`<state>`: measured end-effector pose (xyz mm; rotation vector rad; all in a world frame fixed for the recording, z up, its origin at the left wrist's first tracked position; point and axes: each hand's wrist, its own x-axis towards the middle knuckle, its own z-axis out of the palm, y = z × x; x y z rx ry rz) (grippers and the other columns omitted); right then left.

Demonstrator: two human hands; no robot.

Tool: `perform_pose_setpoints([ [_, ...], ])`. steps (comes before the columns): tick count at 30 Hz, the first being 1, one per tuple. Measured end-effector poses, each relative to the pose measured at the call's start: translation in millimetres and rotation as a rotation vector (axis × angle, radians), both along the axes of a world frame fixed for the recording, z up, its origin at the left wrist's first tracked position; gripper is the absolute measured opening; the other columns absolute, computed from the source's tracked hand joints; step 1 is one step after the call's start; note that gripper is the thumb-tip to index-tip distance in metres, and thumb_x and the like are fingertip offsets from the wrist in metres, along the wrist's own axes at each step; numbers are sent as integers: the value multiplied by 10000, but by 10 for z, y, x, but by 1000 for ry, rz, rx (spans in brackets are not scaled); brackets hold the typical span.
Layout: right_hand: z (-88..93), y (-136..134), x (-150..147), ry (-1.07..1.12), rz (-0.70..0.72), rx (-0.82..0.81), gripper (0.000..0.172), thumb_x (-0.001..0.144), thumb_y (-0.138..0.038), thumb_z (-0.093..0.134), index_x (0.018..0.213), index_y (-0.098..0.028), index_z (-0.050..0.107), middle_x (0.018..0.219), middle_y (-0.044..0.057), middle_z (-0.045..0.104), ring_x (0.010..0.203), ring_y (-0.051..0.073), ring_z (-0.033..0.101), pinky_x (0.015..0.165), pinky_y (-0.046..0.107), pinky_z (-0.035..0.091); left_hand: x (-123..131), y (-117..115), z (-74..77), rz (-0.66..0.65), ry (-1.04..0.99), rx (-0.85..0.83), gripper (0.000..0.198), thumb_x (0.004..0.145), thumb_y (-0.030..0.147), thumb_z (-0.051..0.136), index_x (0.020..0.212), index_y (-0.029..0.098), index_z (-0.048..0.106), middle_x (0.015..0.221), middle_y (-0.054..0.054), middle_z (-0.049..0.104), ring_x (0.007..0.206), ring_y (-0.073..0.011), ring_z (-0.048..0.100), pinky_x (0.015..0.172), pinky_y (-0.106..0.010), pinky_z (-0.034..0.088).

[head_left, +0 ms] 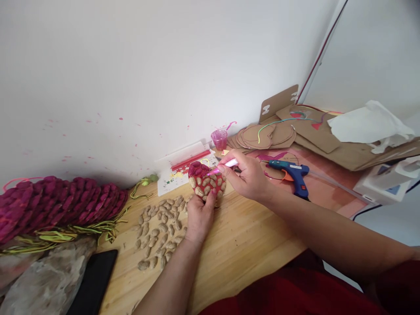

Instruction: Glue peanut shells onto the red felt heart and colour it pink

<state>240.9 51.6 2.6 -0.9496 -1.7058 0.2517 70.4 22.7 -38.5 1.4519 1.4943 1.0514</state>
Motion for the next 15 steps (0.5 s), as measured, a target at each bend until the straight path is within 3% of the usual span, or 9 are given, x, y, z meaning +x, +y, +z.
perform_pose_setpoints([
  [3, -9, 10, -5, 2, 64, 24, 74, 948, -262, 598, 907, -201, 600, 744, -2, 667, 596, 116, 567, 566, 241, 399, 4, 3, -1, 6, 0, 3, 318, 822, 468, 631, 752, 162, 682, 561, -3, 602, 626, -177, 578, 587, -246, 431],
  [9, -32, 28, -6, 0, 16, 21, 49, 939, -230, 604, 902, -198, 596, 726, -12, 653, 589, 110, 558, 565, 236, 393, -5, 12, -29, -1, -5, 24, 310, 851, 444, 618, 750, 158, 679, 534, 2, 577, 600, -171, 565, 560, -243, 421],
  [15, -45, 24, -18, 14, 78, -6, 81, 952, -265, 588, 913, -195, 603, 706, -7, 641, 585, 117, 557, 566, 241, 404, -15, 11, -28, -27, 14, 13, 309, 877, 433, 602, 742, 161, 658, 502, 39, 493, 522, -129, 451, 521, -230, 349],
])
